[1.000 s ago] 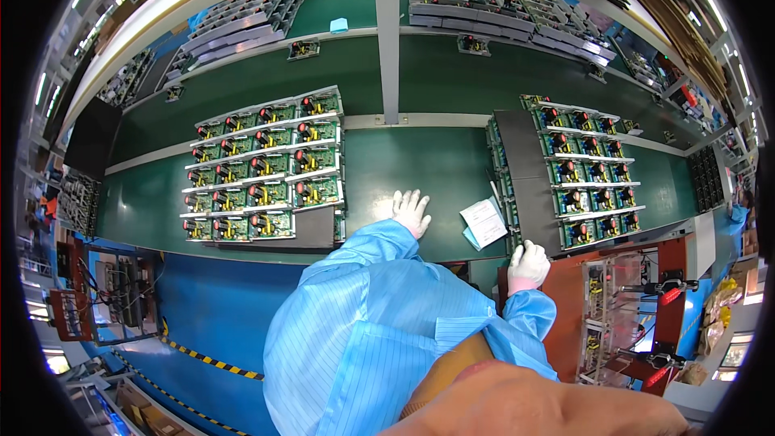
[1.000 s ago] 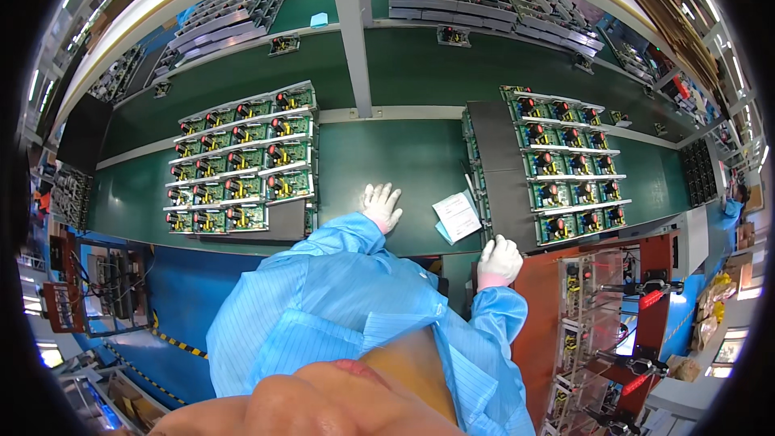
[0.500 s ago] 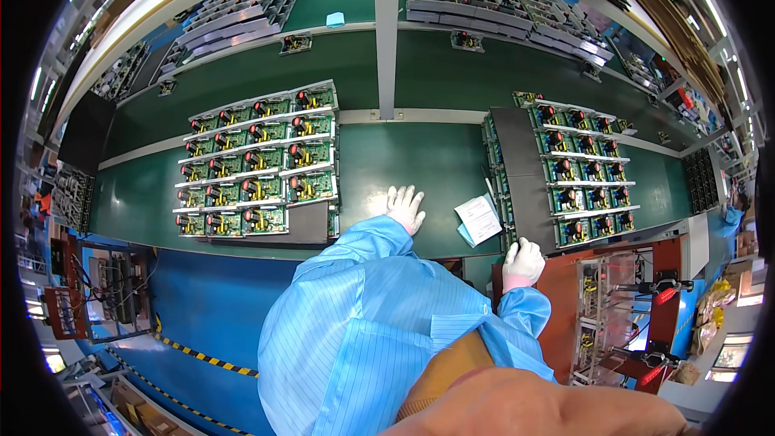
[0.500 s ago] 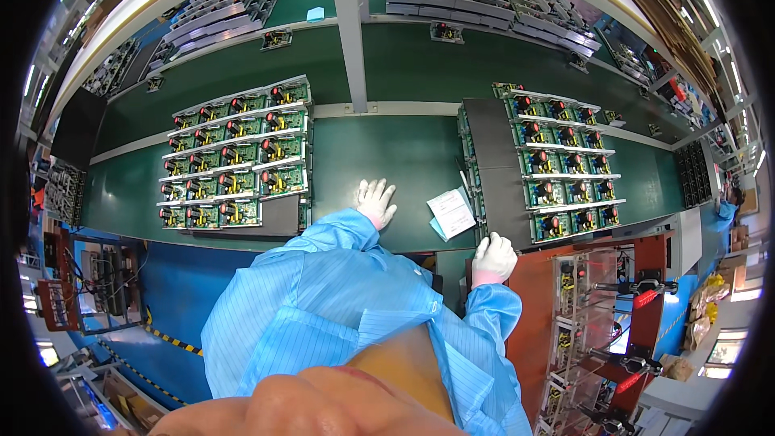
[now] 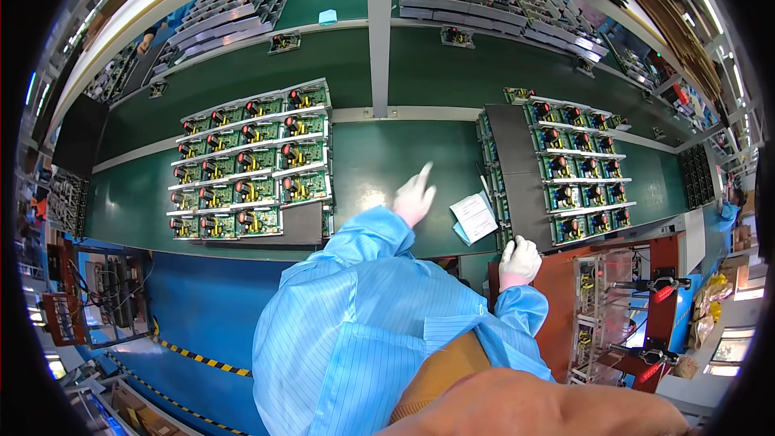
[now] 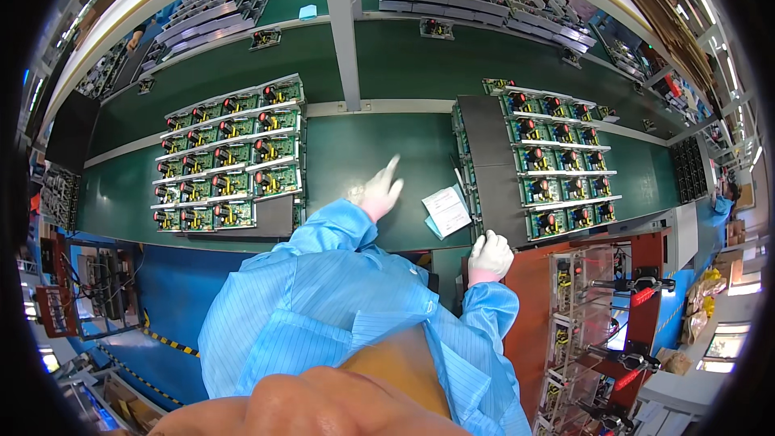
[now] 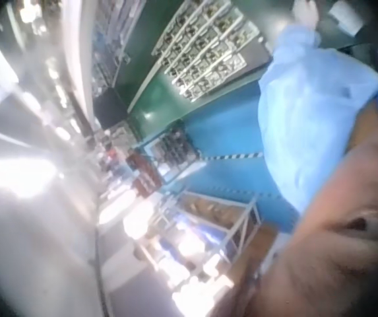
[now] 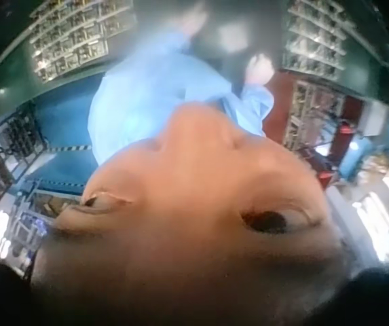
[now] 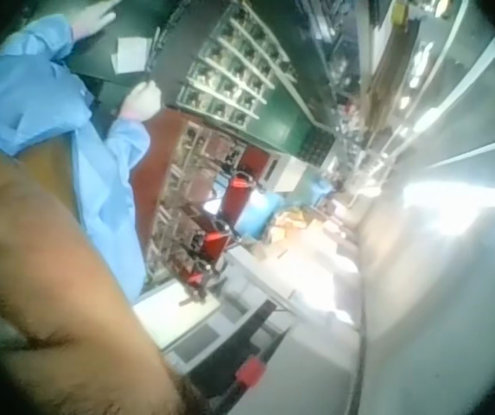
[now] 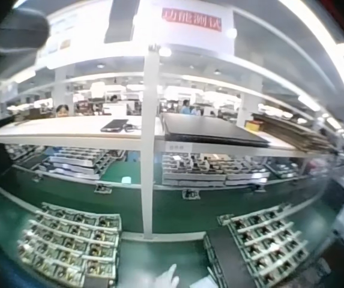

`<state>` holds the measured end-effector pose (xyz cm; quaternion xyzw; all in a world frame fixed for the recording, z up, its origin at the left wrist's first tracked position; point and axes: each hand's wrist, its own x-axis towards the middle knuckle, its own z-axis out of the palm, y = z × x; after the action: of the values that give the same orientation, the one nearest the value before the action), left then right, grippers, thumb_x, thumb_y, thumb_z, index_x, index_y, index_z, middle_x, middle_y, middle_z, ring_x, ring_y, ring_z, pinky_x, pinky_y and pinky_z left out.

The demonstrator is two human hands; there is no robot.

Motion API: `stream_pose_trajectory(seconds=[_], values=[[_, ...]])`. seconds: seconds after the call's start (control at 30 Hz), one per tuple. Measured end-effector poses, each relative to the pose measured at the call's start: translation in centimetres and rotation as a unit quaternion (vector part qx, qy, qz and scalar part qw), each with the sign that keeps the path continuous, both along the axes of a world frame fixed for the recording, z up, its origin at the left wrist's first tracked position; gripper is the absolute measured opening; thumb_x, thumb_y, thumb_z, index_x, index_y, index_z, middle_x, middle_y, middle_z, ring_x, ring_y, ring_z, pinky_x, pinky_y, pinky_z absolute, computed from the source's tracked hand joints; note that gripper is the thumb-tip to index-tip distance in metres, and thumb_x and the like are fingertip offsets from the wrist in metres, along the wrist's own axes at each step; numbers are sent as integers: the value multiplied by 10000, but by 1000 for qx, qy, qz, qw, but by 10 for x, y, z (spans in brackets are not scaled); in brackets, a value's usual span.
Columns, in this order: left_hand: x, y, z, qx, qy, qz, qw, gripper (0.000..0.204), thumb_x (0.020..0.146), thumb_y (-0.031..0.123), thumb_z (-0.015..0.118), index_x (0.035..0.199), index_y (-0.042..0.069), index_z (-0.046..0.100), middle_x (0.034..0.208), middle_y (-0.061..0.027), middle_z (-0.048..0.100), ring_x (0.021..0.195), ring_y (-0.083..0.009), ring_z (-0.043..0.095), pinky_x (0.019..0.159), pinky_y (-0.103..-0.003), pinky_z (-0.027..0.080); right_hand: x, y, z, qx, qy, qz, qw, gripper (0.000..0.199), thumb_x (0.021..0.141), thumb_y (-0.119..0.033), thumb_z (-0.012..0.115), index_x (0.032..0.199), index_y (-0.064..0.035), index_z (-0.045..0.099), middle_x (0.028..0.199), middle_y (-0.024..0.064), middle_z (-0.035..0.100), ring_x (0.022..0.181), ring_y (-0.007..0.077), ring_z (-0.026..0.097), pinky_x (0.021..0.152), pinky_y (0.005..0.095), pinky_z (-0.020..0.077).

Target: The person tests circuit boards using a testing fixture and arranges the circuit boards onto trays along the workstation.

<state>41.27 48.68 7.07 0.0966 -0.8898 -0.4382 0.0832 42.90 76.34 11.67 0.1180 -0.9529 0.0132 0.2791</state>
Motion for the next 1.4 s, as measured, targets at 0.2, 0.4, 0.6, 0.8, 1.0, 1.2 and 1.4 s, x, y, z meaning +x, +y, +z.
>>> stream_pose_trajectory(seconds=[0.2, 0.4, 0.6, 0.8, 1.0, 1.2, 1.4], values=[[3, 23, 279, 361, 277, -164, 875, 552, 771, 71, 510, 1311, 98, 398, 910, -136, 603, 706, -209, 571, 657, -289, 456, 4, 4, -2, 2, -1, -2, 1000, 163, 743, -161, 603, 893, -97, 592, 779, 80, 536, 670, 271, 537, 620, 358, 430], [26, 18, 278, 47, 530, -174, 828, 622, 684, 35, 519, 1298, 66, 418, 770, -88, 562, 611, -196, 512, 566, -282, 413, -6, 28, -38, -57, -64, 1, 996, 160, 743, -157, 604, 889, -92, 596, 787, 94, 551, 652, 278, 542, 575, 372, 433], [7, 45, 217, 65, 450, -146, 879, 672, 660, 117, 539, 1309, 30, 389, 656, -51, 492, 529, -237, 454, 516, -308, 386, -3, 2, 1, 3, -32, -2, 999, 165, 741, -157, 605, 892, -91, 596, 787, 95, 552, 659, 278, 545, 587, 371, 434], [9, 40, 134, -37, 281, -116, 952, 591, 760, 74, 495, 1332, 49, 350, 656, -69, 524, 509, -255, 487, 494, -327, 389, 0, 2, 1, -7, -24, -5, 1000, 165, 763, -162, 580, 910, -88, 589, 805, 92, 558, 703, 280, 550, 636, 361, 433], [12, 28, 70, -81, 163, -109, 977, 545, 833, 141, 423, 1363, 124, 295, 647, -112, 535, 504, -304, 518, 493, -403, 420, 2, 5, -6, -8, -5, -9, 1000, 168, 753, -162, 585, 907, -94, 586, 800, 92, 549, 696, 282, 546, 636, 364, 432], [21, 12, 1, -150, -11, -96, 984, 612, 835, 171, 414, 1395, 201, 170, 750, -145, 607, 603, -346, 589, 558, -424, 479, 1, 6, -11, -3, -8, -17, 1000, 165, 746, -162, 589, 898, -99, 582, 796, 88, 540, 689, 281, 541, 636, 363, 430], [29, -24, -55, -134, -127, -50, 982, 555, 823, 205, 433, 1350, 118, 286, 886, -195, 605, 753, -395, 579, 708, -410, 471, 0, 5, -9, -2, 1, -16, 1000, 162, 742, -160, 591, 894, -103, 582, 787, 84, 535, 683, 277, 538, 632, 361, 428]])
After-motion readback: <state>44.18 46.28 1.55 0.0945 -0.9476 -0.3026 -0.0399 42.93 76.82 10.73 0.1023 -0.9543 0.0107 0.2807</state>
